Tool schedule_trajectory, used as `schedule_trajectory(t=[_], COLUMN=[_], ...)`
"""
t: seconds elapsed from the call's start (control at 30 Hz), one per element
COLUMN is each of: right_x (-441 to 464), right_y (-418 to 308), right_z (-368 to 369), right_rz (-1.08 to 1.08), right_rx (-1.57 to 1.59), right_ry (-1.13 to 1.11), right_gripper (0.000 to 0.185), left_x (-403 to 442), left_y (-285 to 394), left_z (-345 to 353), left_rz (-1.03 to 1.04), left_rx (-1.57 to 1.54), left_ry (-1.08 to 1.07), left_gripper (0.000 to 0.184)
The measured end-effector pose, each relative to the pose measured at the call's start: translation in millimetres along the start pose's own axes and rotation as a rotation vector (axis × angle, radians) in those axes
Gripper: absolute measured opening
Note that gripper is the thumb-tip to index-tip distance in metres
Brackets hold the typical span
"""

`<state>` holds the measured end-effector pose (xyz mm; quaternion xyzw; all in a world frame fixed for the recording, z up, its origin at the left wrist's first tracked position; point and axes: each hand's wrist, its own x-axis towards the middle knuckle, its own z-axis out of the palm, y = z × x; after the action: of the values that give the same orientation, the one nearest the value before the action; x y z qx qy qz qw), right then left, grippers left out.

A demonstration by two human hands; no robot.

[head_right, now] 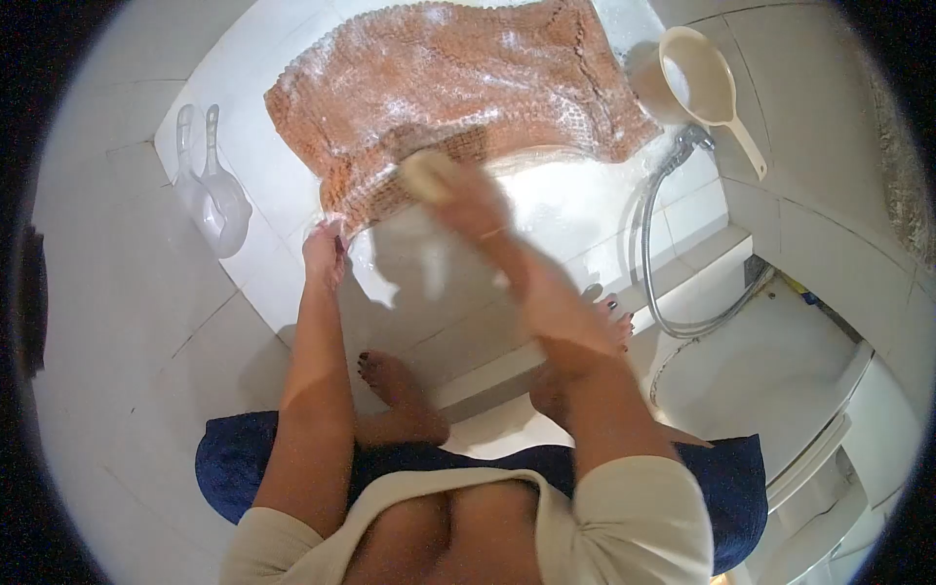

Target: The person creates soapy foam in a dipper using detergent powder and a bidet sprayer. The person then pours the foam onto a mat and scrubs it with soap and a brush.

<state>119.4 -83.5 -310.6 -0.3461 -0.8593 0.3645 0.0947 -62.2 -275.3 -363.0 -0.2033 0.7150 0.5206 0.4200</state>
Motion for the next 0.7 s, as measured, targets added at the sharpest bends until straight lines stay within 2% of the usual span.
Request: schedule_trajectory(t=[0.07, 0.1, 0.13, 0.2, 0.23, 0.3, 0.33, 0.37, 0.4, 0.47, 0.53, 0.6, 0.63, 0.67, 0.7], right_x=[9, 14, 9, 11, 18, 17, 13, 15, 20, 26, 36, 53, 49, 42, 33], right_y=[84, 123, 122, 104, 104, -7, -31, -52, -59, -68, 0, 56, 108, 104, 121], right_z=[-54, -84, -114, -105, -81, -38, 15, 57, 63, 69, 26, -45, -62, -97, -115], right_rz=[0.172, 0.208, 0.351, 0.423, 0.384, 0.513, 0.416, 0.226, 0.219, 0.095, -0.235, 0.268, 0.320, 0.348, 0.419], right_rx=[-0.175, -0.406, -0.362, -0.341, -0.205, 0.292, 0.060, 0.096, 0.100, -0.184, -0.143, -0.248, -0.208, -0.221, -0.358], right_ry=[0.200, 0.229, 0.337, 0.386, 0.288, 0.065, -0.065, -0.366, -0.359, -0.400, 0.067, -0.033, 0.050, 0.223, 0.246], right_gripper=[0.036, 0.044, 0.057, 0.070, 0.067, 0.046, 0.048, 0.054, 0.054, 0.050, 0.049, 0.056, 0.055, 0.056, 0.059], left_x=[-4, -5, -6, -8, -9, -10, -11, -13, -11, -8, -12, -30, -31, -31, -21], left_y=[-1, 0, 0, 5, 5, 3, 4, 4, 7, 13, 8, 11, 14, 19, 10], left_z=[2, 3, 4, 14, 17, 14, 14, 14, 13, 5, -6, 4, 4, 3, -1], left_rz=[-0.003, 0.004, 0.005, 0.027, 0.034, 0.045, 0.050, 0.067, 0.090, 0.118, 0.118, 0.119, 0.128, 0.140, 0.163], left_rx=[-0.013, -0.023, -0.027, 0.053, 0.047, -0.004, -0.002, -0.035, -0.068, 0.019, 0.165, 0.082, 0.195, 0.308, 0.316], left_ry=[0.001, -0.004, -0.008, 0.005, -0.006, -0.077, -0.084, -0.102, -0.116, -0.106, -0.093, -0.052, -0.079, -0.100, -0.122], left_gripper=[0.043, 0.043, 0.043, 0.038, 0.038, 0.030, 0.030, 0.024, 0.019, 0.016, 0.013, 0.011, 0.012, 0.013, 0.014])
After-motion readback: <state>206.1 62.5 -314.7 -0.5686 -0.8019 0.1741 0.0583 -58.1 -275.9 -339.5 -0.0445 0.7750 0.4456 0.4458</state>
